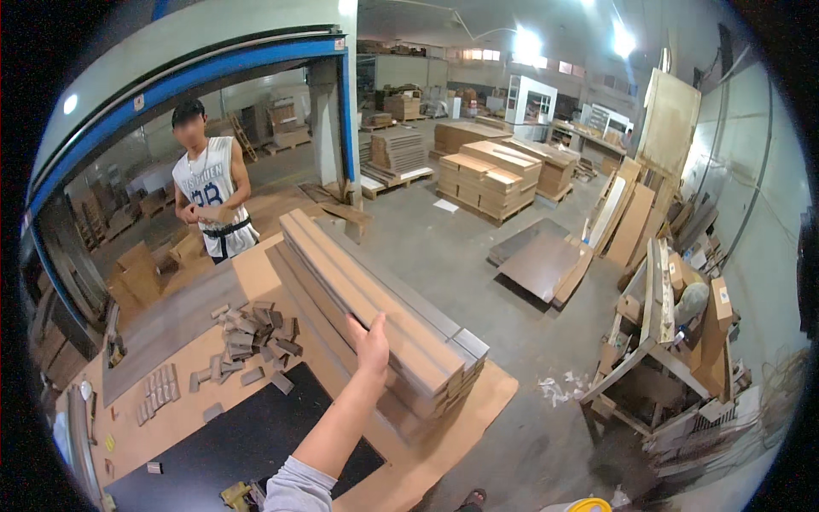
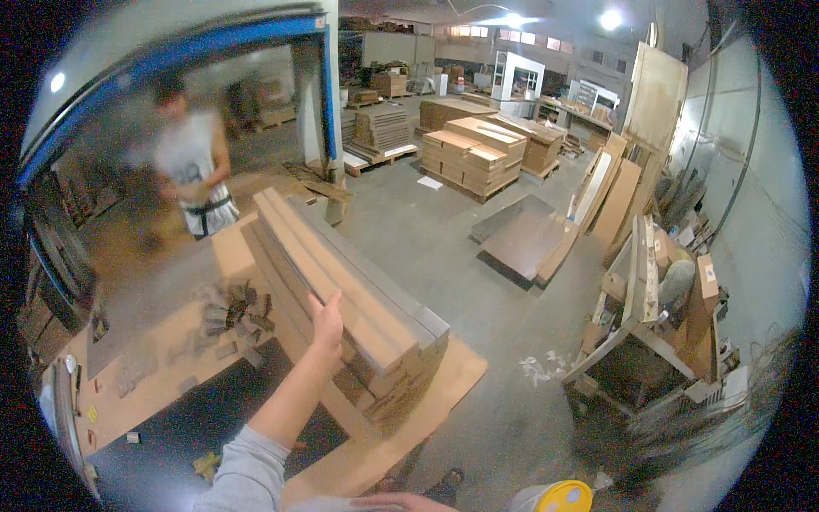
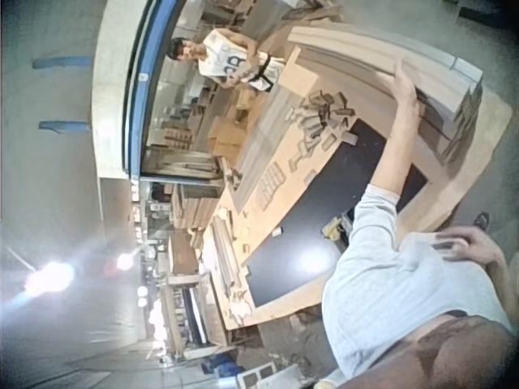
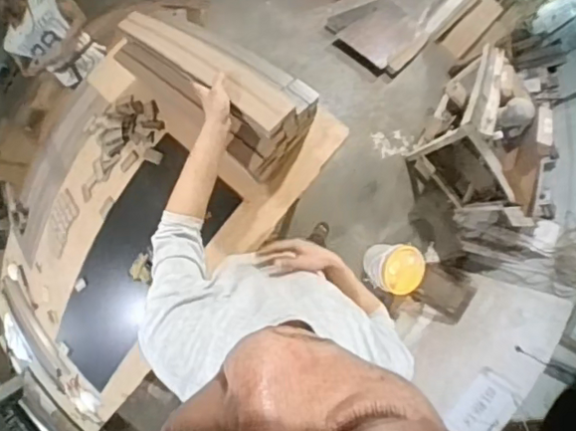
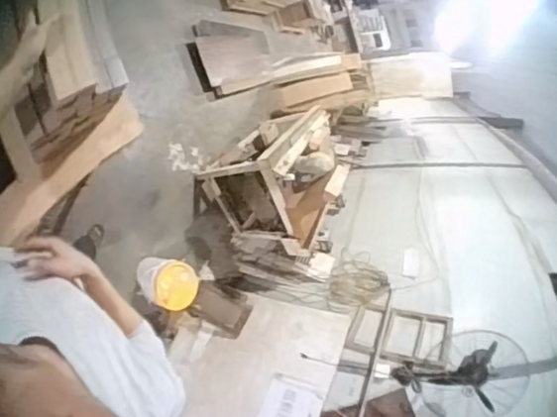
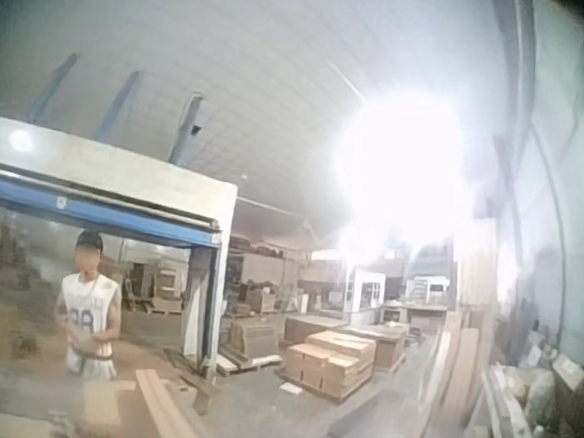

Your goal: The worker is assembling and securing wooden strips onto a base panel using a pneumatic nail gun in a workshop setting.

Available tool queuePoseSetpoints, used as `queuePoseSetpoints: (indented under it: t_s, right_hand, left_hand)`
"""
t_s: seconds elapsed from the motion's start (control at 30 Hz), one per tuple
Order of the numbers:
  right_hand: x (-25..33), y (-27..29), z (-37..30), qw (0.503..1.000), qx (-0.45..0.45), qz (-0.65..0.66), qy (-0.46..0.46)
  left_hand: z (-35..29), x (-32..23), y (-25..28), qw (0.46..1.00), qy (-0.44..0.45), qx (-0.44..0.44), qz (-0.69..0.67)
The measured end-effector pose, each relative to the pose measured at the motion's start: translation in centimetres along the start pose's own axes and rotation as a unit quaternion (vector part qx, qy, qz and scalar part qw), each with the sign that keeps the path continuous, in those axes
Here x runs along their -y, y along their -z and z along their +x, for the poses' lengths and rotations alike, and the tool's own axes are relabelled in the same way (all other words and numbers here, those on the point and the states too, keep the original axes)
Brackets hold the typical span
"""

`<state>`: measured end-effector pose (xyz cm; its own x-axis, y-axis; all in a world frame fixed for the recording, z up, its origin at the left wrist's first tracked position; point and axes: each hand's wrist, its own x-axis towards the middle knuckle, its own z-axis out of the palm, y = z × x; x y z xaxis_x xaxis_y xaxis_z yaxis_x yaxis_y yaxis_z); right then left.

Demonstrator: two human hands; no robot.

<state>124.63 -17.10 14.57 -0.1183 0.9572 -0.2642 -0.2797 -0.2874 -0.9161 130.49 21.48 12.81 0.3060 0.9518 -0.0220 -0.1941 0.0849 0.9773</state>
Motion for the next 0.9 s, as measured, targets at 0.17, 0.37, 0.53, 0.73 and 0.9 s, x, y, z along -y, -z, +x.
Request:
queuePoseSetpoints:
  t_s: [0.17,0.37,0.53,0.73,0.9]
  right_hand:
    - [0.4,3.9,-2.6,0.980,0.193,-0.034,-0.018]
    - [2.5,9.9,-6.8,0.972,0.196,-0.108,-0.072]
    - [2.2,13.0,-9.4,0.967,0.175,-0.183,0.013]
    - [5.4,18.2,-10.4,0.910,0.323,-0.256,-0.047]
    - [5.2,20.7,-10.4,0.870,0.449,-0.174,-0.104]
  left_hand:
    - [-3.4,-3.3,-1.4,0.995,0.003,0.016,-0.101]
    - [-8.6,-2.8,2.9,0.998,-0.047,-0.041,-0.028]
    - [-19.8,-2.4,6.0,0.971,-0.086,-0.222,0.000]
    - [-36.1,12.0,13.3,0.904,0.036,-0.399,0.147]
    - [-53.4,22.6,12.3,0.854,0.151,-0.275,0.415]
